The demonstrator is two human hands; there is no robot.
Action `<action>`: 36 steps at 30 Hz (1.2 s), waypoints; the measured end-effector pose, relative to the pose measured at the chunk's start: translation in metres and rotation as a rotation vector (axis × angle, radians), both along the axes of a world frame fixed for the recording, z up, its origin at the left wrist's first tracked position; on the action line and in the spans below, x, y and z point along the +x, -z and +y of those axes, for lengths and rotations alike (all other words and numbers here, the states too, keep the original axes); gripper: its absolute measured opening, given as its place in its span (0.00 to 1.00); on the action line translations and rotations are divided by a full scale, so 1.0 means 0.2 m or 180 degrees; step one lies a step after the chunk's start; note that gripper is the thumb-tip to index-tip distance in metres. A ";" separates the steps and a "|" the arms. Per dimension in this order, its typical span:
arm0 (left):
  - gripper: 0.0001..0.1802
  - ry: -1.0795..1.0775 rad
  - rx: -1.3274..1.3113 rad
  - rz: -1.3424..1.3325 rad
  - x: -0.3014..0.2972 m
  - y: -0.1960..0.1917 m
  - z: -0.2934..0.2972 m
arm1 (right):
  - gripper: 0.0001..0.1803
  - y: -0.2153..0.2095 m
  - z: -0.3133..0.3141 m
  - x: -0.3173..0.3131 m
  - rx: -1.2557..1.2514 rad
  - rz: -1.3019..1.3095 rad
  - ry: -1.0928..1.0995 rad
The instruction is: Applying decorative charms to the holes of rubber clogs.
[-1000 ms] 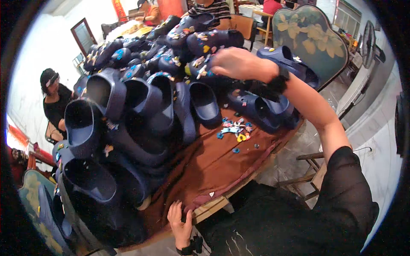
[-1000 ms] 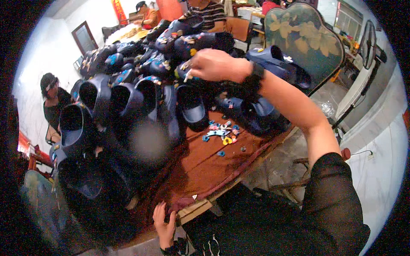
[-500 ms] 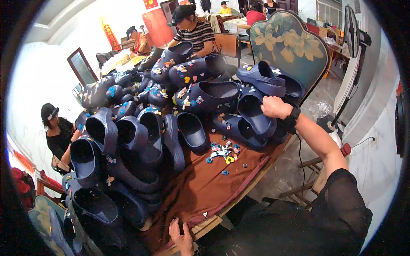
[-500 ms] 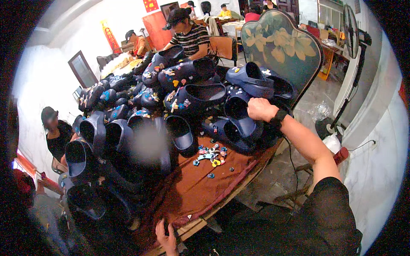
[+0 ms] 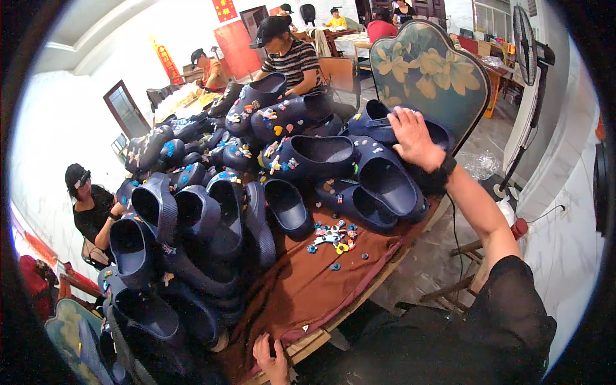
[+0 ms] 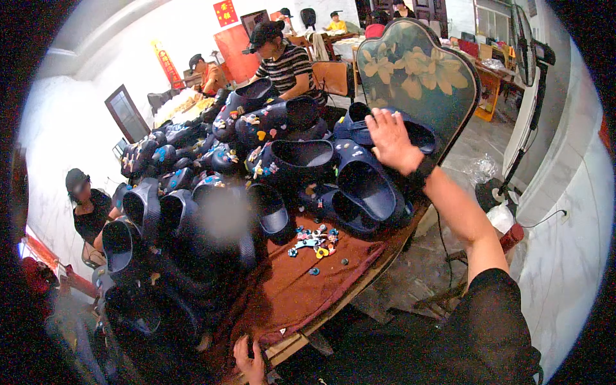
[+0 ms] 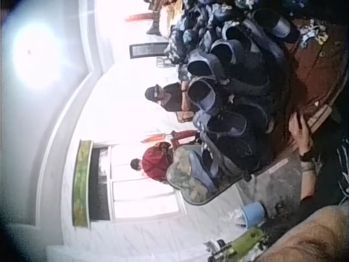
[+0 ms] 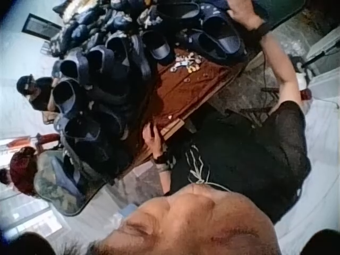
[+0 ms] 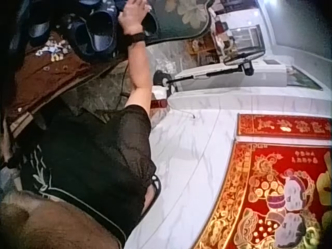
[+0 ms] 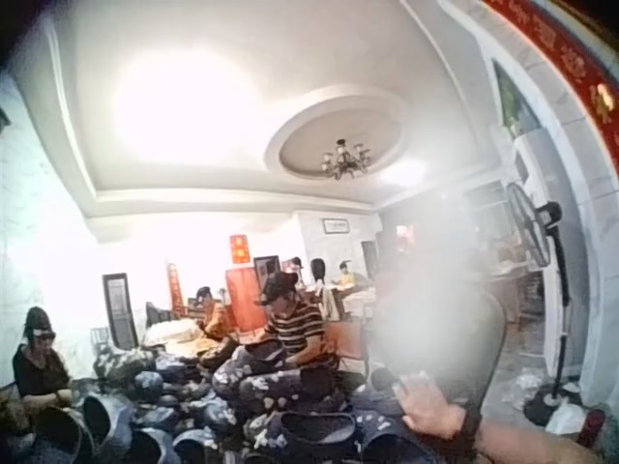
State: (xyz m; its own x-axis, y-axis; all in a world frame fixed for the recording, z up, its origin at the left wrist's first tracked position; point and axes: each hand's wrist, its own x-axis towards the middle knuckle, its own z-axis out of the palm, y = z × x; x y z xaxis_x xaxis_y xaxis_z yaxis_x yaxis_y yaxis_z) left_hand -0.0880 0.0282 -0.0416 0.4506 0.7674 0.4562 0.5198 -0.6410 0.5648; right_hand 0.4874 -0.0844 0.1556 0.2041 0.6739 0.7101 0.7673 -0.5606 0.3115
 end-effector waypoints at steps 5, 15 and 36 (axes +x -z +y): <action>0.18 -0.0133 -0.0298 0.0097 -0.03 0.08 0.03 | 0.33 0.06 0.06 0.32 -0.0803 0.0970 0.0413; 0.14 -0.0149 0.0068 0.0084 0.00 -0.03 0.00 | 0.34 0.03 0.10 0.40 -0.0235 0.0782 -0.0479; 0.41 0.1835 -0.2940 -0.2154 0.50 -0.39 -0.22 | 0.14 0.24 -0.20 -1.41 -0.1634 0.0306 -0.3657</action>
State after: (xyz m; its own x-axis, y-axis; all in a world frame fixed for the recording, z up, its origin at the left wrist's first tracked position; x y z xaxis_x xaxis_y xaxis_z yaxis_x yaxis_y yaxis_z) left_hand 0.0116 -0.0155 0.0360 0.7099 0.6924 0.1285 -0.2645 0.0930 0.9599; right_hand 0.2056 -0.1254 0.1076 -0.6451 0.6894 0.3294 0.7620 0.6122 0.2110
